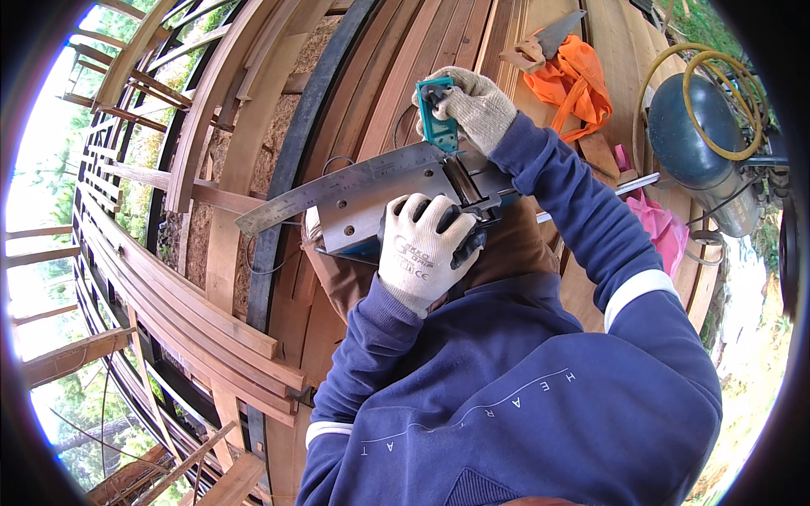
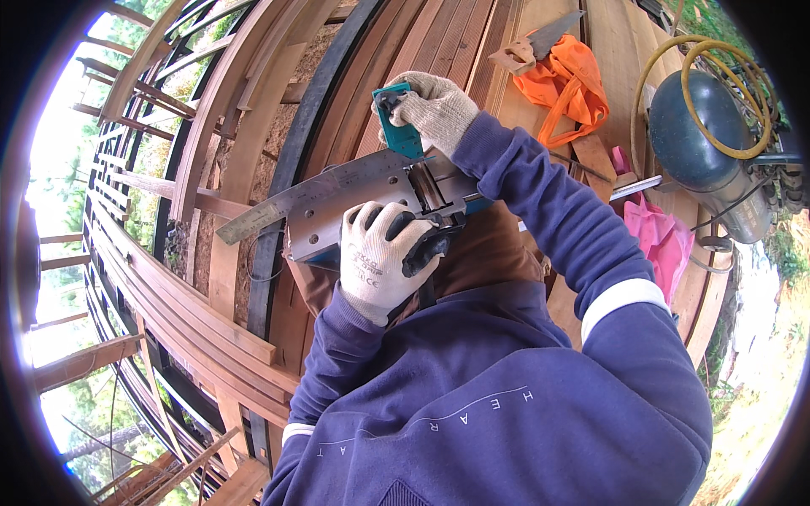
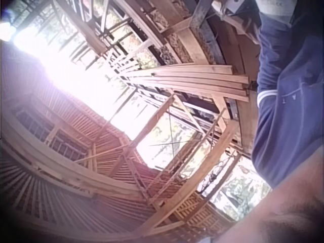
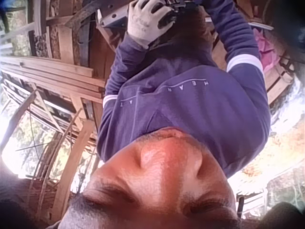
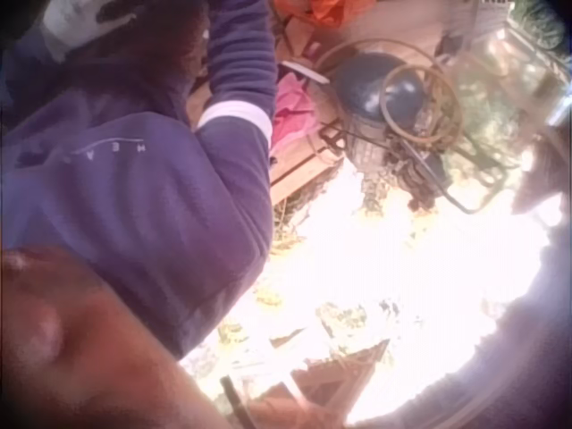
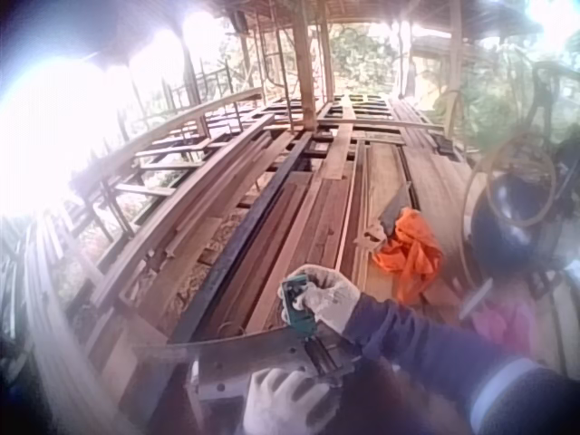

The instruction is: The person adjusts the blades of a power planer using a straight edge and a rod to align the cutting edges.

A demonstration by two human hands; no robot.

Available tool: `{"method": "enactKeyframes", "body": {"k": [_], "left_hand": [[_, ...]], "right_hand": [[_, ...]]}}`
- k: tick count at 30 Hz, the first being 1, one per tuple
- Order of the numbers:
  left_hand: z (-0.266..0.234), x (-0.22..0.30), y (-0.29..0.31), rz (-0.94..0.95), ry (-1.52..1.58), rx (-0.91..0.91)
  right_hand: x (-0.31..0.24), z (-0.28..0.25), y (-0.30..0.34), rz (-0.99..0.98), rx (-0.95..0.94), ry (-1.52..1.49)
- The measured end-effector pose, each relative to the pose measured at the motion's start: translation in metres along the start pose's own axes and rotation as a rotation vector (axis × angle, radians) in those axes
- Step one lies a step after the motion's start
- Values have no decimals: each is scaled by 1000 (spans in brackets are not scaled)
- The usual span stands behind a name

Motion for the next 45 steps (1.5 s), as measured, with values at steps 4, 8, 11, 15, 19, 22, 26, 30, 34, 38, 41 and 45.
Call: {"method": "enactKeyframes", "body": {"k": [4,8,11,15,19,22,26,30,34,38,41,45], "left_hand": [[1,0,0,1,-1,-3],[0,0,0,-1,-3,3],[1,0,1,0,3,8],[1,0,0,1,-2,1],[0,0,0,5,6,7],[0,0,1,4,7,10],[1,0,1,7,-1,10],[1,0,1,-3,0,-11],[0,0,1,-4,-1,-9],[1,0,1,-9,0,-25],[1,0,1,-7,0,-20],[1,0,1,-1,2,-3]], "right_hand": [[3,-1,-1,-17,-13,-31],[2,0,-1,-15,-17,-48],[3,-1,-1,-17,-26,-43],[3,-1,-1,-16,-18,-50],[6,-2,-1,-4,-2,-78],[5,-1,0,1,0,-53],[3,0,0,-26,30,-64],[0,4,1,-44,46,-73],[0,2,1,-37,54,-59],[-3,4,4,-23,71,-28],[-3,5,4,-10,60,-49],[1,0,2,-17,-6,1]]}}
Point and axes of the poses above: each hand's wrist, its own y-axis away from the middle knuckle, its own z-axis out of the palm, x = y × z, the point moved 6 cm from there along -y, towards the middle knuckle, and after that the axes turned 2 degrees about -z, right-handed, at the moved point
